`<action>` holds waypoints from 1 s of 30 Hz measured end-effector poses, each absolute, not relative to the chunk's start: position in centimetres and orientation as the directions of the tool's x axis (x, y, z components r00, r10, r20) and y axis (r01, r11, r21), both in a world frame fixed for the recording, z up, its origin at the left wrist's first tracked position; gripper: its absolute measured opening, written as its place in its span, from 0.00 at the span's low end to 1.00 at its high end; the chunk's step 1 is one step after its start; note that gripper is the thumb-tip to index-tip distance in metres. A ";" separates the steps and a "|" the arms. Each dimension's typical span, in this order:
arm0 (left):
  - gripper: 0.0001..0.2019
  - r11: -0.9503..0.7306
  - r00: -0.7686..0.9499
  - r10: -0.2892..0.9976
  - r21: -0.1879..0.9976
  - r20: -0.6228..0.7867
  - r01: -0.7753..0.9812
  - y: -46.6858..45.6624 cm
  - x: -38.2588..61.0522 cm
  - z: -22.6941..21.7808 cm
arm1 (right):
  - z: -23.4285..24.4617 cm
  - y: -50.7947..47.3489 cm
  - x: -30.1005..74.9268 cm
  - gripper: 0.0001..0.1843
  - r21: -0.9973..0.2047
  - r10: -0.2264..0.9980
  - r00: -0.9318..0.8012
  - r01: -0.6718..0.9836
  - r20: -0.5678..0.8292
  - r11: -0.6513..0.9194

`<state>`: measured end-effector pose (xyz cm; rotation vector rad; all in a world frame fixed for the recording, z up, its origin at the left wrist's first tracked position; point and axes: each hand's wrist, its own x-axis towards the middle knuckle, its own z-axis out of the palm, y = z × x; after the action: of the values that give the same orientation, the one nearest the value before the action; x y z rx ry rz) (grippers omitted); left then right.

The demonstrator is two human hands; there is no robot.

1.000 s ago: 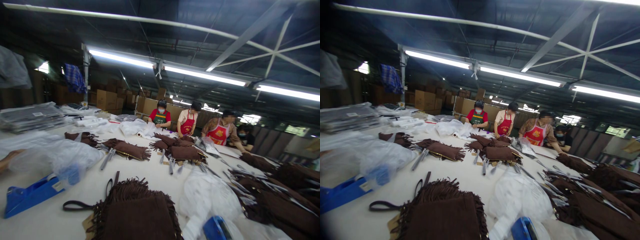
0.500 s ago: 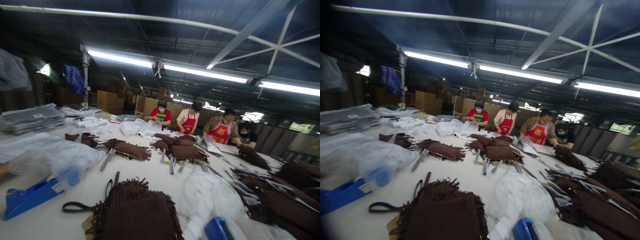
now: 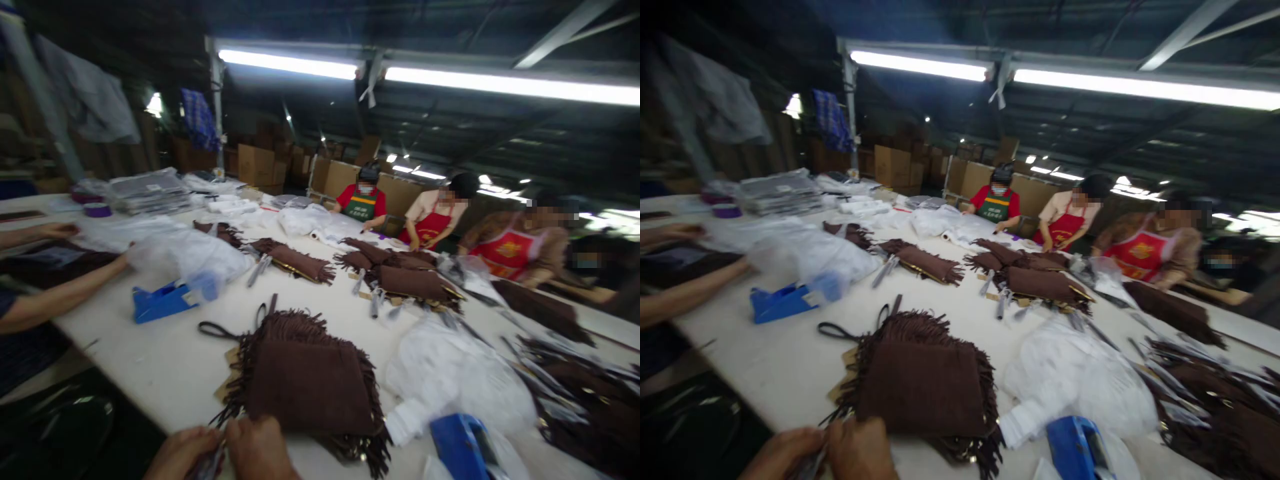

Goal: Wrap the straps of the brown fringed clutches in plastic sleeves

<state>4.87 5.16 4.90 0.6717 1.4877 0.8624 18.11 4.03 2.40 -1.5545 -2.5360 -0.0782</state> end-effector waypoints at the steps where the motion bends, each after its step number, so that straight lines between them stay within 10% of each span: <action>1: 0.19 0.578 0.065 0.815 0.815 -0.575 -0.032 5.4 4.5 4.5 | 2.3 3.9 18.0 0.03 -0.052 0.884 -0.445 0.889 0.143 0.455; 19: 0.07 0.608 0.336 0.711 0.780 -0.618 0.148 8.0 1.9 3.4 | 2.1 3.4 19.3 0.11 -0.121 0.840 -0.491 0.842 0.231 0.526; 30: 0.06 0.630 0.357 0.770 0.718 -0.528 -0.296 5.4 2.8 2.4 | 2.7 3.3 19.5 0.13 -0.157 0.820 -0.512 0.815 0.257 0.558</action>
<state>2.76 5.42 2.37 0.5665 0.9776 0.7371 19.46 3.27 2.72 -1.3493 -2.4950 0.0229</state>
